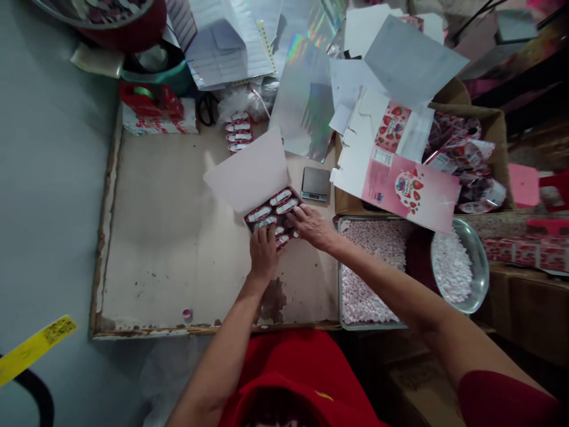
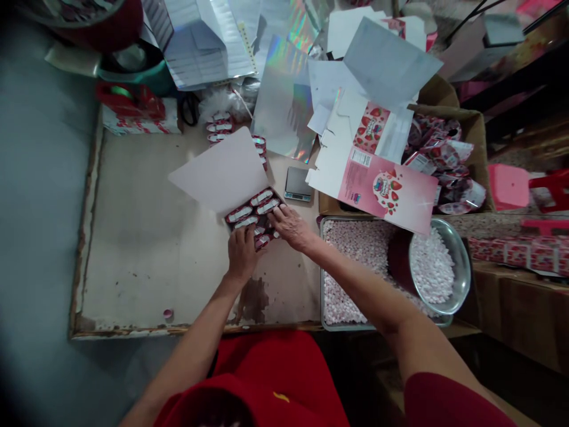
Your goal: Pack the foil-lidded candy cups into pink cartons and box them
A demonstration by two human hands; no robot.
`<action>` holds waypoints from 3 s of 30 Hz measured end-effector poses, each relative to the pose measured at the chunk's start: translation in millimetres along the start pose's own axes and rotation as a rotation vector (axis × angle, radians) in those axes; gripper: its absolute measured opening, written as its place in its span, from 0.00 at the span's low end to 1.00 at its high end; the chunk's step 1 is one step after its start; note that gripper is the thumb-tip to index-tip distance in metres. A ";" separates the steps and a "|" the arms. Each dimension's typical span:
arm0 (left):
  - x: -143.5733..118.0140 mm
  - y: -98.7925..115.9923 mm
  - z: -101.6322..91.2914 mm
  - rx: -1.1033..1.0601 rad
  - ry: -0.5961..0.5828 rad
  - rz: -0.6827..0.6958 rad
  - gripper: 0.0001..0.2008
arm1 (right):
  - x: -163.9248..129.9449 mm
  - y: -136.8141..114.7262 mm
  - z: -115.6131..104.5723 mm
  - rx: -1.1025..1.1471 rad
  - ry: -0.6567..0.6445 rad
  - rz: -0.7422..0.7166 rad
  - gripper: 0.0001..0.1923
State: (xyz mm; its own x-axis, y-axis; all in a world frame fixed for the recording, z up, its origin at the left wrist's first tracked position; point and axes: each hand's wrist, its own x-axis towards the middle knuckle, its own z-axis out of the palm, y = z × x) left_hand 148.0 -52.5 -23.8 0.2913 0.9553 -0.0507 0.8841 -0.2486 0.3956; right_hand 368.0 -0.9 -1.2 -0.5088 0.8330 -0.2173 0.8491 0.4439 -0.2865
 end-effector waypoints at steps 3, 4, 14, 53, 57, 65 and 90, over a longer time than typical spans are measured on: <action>-5.6 -8.3 -12.0 -0.086 0.099 0.032 0.34 | -9.0 0.8 -13.5 0.027 0.055 0.191 0.36; -6.0 -10.9 -14.8 -0.109 0.161 -0.023 0.33 | -9.8 4.0 -15.5 0.043 0.084 0.287 0.33; 29.8 -21.9 -8.4 -0.041 -0.029 -0.605 0.28 | 4.8 6.9 10.5 0.132 0.065 0.520 0.27; -41.3 -73.2 30.6 -0.690 0.074 0.044 0.22 | -120.2 -87.3 117.6 0.885 0.775 0.801 0.23; -20.3 -95.8 39.5 -0.957 0.017 -0.041 0.26 | -110.3 -78.8 131.4 1.215 0.902 0.828 0.31; 71.8 -108.7 18.3 -0.869 -0.424 0.331 0.32 | -113.0 -35.6 129.5 1.255 0.722 0.534 0.50; -72.4 -55.0 -0.5 -0.563 0.242 0.071 0.22 | -87.4 -137.6 79.9 -0.099 0.209 0.368 0.54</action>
State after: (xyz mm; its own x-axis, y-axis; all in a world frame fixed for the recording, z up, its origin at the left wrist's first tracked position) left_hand 78.1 -107.9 -41.4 0.1927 0.9651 0.1772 0.5182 -0.2534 0.8169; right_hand 284.3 -161.2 -17.3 -0.1390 0.9860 -0.0920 0.9831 0.1263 -0.1324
